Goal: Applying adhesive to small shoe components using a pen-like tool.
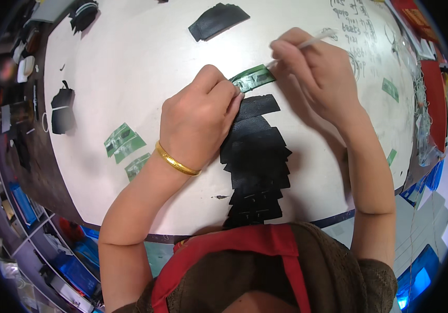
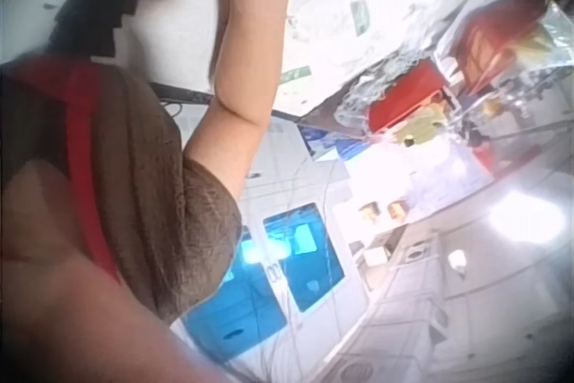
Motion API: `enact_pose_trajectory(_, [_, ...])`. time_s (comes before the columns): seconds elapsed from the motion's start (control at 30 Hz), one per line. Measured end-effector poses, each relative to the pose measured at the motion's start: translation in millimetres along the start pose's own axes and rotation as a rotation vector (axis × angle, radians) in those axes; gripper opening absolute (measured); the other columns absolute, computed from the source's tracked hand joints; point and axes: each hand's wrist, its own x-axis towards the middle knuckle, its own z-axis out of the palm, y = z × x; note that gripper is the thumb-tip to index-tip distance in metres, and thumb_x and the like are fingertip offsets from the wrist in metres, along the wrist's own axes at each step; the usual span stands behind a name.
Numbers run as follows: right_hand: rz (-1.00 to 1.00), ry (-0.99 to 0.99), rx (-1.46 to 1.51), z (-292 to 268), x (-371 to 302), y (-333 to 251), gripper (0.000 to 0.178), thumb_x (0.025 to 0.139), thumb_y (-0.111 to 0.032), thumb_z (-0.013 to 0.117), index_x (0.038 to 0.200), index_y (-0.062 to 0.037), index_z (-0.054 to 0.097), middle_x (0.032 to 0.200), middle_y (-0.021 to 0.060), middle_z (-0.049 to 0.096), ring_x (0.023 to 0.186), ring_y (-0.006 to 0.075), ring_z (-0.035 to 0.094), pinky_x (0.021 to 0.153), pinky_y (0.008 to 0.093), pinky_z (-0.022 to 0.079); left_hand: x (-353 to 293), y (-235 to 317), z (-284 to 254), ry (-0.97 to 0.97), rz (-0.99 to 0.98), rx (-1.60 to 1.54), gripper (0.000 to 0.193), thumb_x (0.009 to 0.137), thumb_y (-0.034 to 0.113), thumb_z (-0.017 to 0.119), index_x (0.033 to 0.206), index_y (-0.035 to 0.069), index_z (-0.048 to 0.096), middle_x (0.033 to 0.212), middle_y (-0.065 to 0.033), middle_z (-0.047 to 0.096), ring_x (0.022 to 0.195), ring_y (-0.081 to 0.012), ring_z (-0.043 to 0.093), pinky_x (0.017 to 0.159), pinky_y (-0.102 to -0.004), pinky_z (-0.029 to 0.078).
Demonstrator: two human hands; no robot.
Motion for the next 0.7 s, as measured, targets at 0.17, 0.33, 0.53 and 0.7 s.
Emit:
enact_pose_trajectory(0.17, [-0.067, -0.083, 0.126, 16, -8, -11, 0.023, 0.105, -0.026, 0.064, 0.097, -0.0059, 0.071, 0.079, 0.0076, 0.072, 0.071, 0.0303, 0.07, 0.061, 0.0386, 0.052, -1, -2, -1, 0.003, 0.007, 0.013, 0.012, 0.086, 0.008, 0.08, 0.084, 0.005, 0.068, 0.087, -0.0068, 0.061, 0.065, -0.0252, 0.067, 0.057, -0.0369, 0.054])
enact_pose_trajectory(0.33, [-0.229, -0.062, -0.104, 12, -14, -13, 0.021, 0.103, -0.028, 0.066, 0.098, -0.0084, 0.072, 0.074, 0.0085, 0.069, 0.068, 0.0305, 0.069, 0.061, 0.0393, 0.052, 1, -1, 0, 0.004, 0.018, 0.013, 0.013, 0.086, 0.008, 0.08, 0.083, 0.005, 0.067, 0.087, -0.0069, 0.061, 0.065, -0.0252, 0.067, 0.057, -0.0364, 0.055])
enact_pose_trajectory(0.53, [0.088, 0.015, 0.227, 10, -13, -9, 0.021, 0.104, -0.028, 0.066, 0.093, -0.01, 0.068, 0.07, 0.0081, 0.065, 0.066, 0.0304, 0.066, 0.057, 0.0401, 0.05, 2, -2, 0, 0.005, 0.036, 0.032, 0.014, 0.087, 0.009, 0.079, 0.082, 0.005, 0.066, 0.087, -0.0069, 0.06, 0.063, -0.0258, 0.066, 0.057, -0.0367, 0.055])
enact_pose_trajectory(0.7, [-0.117, -0.048, 0.014, 0, -15, -7, 0.027, 0.109, -0.025, 0.059, 0.091, -0.0069, 0.068, 0.069, 0.0083, 0.067, 0.061, 0.0231, 0.066, 0.058, 0.0317, 0.05, 1, -2, -5, -0.034, 0.009, 0.04, 0.015, 0.087, 0.009, 0.079, 0.081, 0.006, 0.066, 0.087, -0.0071, 0.06, 0.063, -0.0273, 0.066, 0.056, -0.0377, 0.055])
